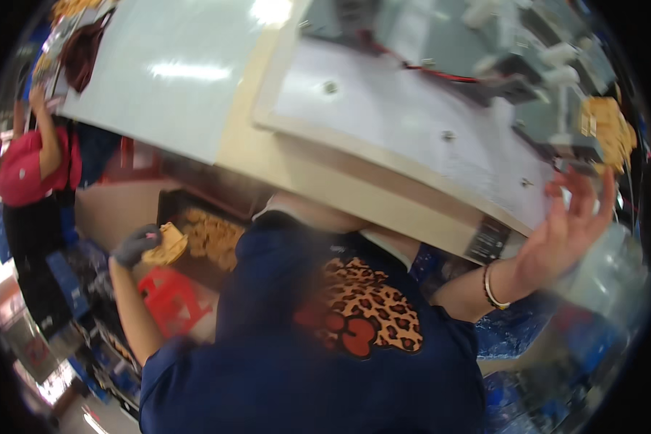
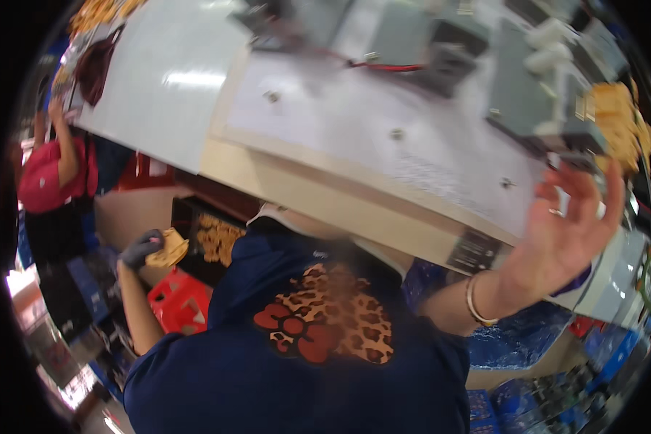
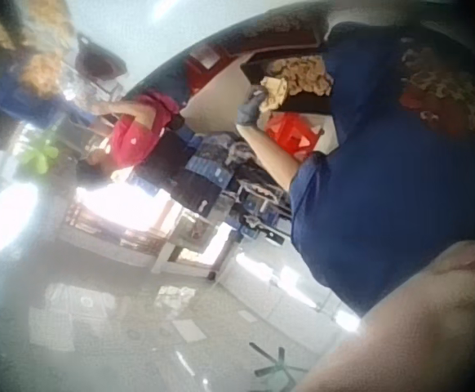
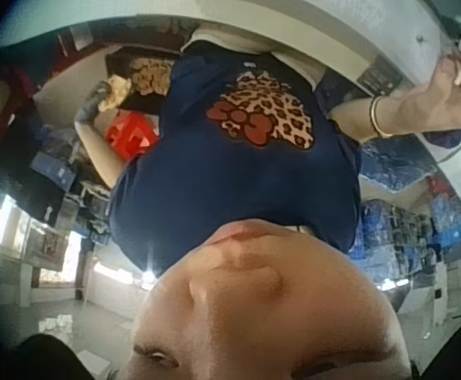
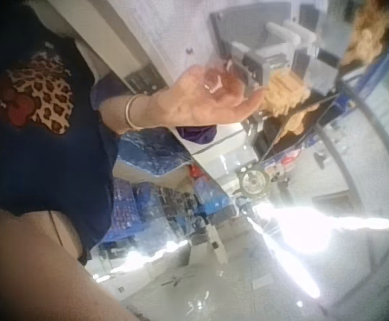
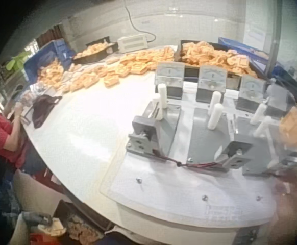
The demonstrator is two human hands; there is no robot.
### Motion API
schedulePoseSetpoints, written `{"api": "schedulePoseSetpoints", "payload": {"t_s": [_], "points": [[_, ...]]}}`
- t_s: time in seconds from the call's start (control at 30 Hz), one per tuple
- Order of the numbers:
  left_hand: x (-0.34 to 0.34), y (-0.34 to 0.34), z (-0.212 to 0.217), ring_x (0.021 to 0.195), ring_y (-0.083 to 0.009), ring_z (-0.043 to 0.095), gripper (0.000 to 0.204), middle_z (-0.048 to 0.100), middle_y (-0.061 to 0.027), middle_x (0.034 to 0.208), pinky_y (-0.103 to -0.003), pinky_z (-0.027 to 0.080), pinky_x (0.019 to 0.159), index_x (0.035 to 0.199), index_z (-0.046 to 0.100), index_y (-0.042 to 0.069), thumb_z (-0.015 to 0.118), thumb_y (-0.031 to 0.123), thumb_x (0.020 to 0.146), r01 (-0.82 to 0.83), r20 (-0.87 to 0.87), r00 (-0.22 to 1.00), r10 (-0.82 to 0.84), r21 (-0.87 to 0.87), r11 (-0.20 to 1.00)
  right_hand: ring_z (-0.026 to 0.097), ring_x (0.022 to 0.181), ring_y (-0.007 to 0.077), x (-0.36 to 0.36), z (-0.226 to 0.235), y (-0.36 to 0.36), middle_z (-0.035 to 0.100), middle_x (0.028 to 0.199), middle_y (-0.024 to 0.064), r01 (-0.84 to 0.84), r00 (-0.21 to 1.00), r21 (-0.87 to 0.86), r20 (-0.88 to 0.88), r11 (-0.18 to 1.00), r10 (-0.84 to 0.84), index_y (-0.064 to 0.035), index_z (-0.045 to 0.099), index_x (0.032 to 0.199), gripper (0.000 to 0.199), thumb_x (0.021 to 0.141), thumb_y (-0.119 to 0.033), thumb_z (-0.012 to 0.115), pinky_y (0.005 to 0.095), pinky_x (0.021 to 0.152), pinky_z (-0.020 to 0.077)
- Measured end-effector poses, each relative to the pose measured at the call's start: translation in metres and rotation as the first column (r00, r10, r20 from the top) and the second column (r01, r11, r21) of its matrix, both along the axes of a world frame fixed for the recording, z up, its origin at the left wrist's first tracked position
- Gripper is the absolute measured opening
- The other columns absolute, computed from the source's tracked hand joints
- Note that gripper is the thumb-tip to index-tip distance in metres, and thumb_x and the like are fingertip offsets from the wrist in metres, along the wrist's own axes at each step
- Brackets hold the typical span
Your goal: Testing yellow plastic toy housings on an electronic test rig and sorting them.
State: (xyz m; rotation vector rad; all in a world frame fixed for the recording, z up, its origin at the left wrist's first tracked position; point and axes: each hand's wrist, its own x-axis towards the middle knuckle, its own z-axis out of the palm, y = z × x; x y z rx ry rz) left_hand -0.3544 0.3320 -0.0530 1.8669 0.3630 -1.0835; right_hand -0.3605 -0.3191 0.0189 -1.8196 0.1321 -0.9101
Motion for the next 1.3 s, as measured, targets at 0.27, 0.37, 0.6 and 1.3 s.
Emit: {"api": "schedulePoseSetpoints", "payload": {"t_s": [0.27, 0.37, 0.6, 1.3], "points": [[-0.121, 0.059, -0.135, 0.078, -0.0146, 0.058, 0.024, 0.060, 0.0026, 0.087, -0.029, 0.048, 0.068, 0.103, 0.060, 0.014, 0.066, 0.023, 0.082, -0.579, -0.090, 0.705, 0.704, 0.499, 0.644, 0.055, 0.102, 0.0281, 0.003, 0.000, 0.007, 0.051, 0.112, 0.0183, 0.056, 0.998, -0.095, 0.009, 0.994, -0.056, 0.0022, 0.033, 0.134, 0.054, 0.083, -0.003, 0.052, 0.0376, 0.085, 0.0452], [-0.089, 0.101, -0.156, 0.065, -0.0121, 0.055, 0.025, 0.059, -0.0007, 0.077, -0.025, 0.043, 0.056, 0.090, 0.059, 0.009, 0.064, 0.032, 0.082, -0.452, 0.009, 0.892, 0.453, -0.033, 0.891, 0.055, 0.102, 0.0280, 0.006, -0.002, 0.002, 0.051, 0.113, 0.0192, 0.046, 0.998, 0.044, 0.047, 0.998, -0.049, 0.0020, 0.034, 0.132, 0.052, 0.084, -0.004, 0.052, 0.0376, 0.085, 0.0452], [0.093, -0.166, 0.023, 0.051, -0.0159, 0.052, 0.027, 0.055, -0.0041, 0.058, -0.027, 0.041, 0.051, 0.058, 0.058, 0.009, 0.068, 0.027, 0.075, 0.489, 0.585, 0.807, -0.078, -0.588, 0.644, 0.054, 0.096, 0.0234, -0.007, 0.008, 0.003, 0.053, 0.111, 0.0175, 0.224, 0.946, 0.020, 0.236, 0.974, -0.222, 0.0030, 0.041, 0.126, 0.048, 0.081, -0.004, 0.056, 0.0340, 0.084, 0.0433], [0.130, -0.385, 0.088, 0.069, -0.0282, 0.049, 0.017, 0.050, -0.0142, 0.075, -0.034, 0.040, 0.063, 0.077, 0.056, -0.002, 0.058, 0.004, 0.062, 0.457, 0.962, 0.090, -0.256, 0.189, 0.869, 0.052, 0.085, 0.0176, -0.055, -0.004, -0.060, 0.055, 0.088, 0.0064, 0.247, 0.914, -0.110, -0.302, 0.963, -0.269, -0.0009, 0.064, 0.088, 0.013, 0.075, -0.004, 0.067, 0.0260, 0.076, 0.0436]]}}
